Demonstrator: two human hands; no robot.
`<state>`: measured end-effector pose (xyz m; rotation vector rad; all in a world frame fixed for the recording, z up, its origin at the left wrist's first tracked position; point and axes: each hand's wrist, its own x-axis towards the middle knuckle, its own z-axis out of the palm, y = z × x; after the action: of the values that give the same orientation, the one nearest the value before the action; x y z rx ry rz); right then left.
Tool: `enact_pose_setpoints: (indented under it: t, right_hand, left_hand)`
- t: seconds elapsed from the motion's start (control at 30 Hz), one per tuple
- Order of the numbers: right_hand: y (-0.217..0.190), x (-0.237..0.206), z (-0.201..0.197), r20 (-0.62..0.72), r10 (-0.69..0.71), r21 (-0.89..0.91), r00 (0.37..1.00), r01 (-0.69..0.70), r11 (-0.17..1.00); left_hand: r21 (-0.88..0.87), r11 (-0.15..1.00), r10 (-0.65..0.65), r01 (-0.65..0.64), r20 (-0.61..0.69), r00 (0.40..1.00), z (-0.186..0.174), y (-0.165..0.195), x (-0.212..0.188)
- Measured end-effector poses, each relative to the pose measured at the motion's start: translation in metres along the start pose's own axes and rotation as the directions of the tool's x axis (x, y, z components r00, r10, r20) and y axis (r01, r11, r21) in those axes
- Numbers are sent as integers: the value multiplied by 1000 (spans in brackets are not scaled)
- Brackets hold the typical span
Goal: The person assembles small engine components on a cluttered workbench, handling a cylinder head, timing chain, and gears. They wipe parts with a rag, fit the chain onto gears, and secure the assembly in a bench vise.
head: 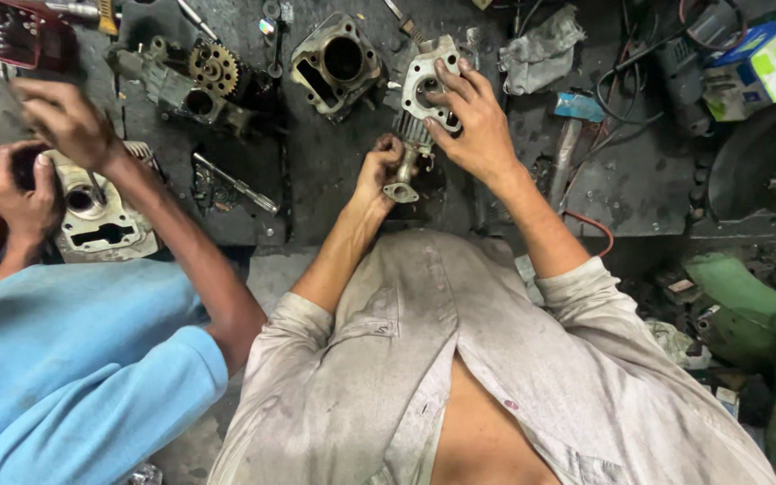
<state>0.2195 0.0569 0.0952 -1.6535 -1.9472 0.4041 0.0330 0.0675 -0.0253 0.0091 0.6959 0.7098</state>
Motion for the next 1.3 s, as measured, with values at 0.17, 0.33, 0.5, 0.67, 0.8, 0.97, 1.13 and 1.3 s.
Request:
enact_pose_setpoints:
  t: [0.17, 0.33, 0.5, 0.67, 0.8, 0.97, 1.13, 1.3]
  right_hand:
    - [-5, -1, 1, -23, 0, -44, 1000, -1, 999]
    - [-10, 1, 3, -26, -8, -85, 1000, 5, 996]
    - [-16, 5, 6, -26, -18, -129, 1000, 15, 991]
    - [-13, 7, 7, 18, 23, -105, 1000, -21, 994]
    - [-15, 12, 9, 24, -8, -128, 1000, 11, 992]
    - [-26, 21, 10, 23, 25, -122, 999, -22, 992]
    - [-25, 19, 22, 5, 13, -175, 1000, -12, 985]
    - [-24, 35, 29, 25, -78, -318, 997, 82, 945]
  left_hand:
    - [-6, 1000, 6, -6, -24, 1000, -6, -5, 3]
    - [-12, 999, 31, -31, 8, 999, -12, -7, 3]
    - [6, 998, 58, -58, 12, 998, -15, -6, 0]
    - [35, 997, 62, -62, -21, 998, -14, -3, -5]
    - [26, 996, 80, -81, 31, 996, -14, 3, -6]
    - [-46, 995, 89, -85, 117, 989, -17, 8, -6]
    - [-97, 994, 55, -47, 83, 995, -20, 15, -10]
    - [-115, 993, 10, -6, 27, 1000, -15, 20, -18]
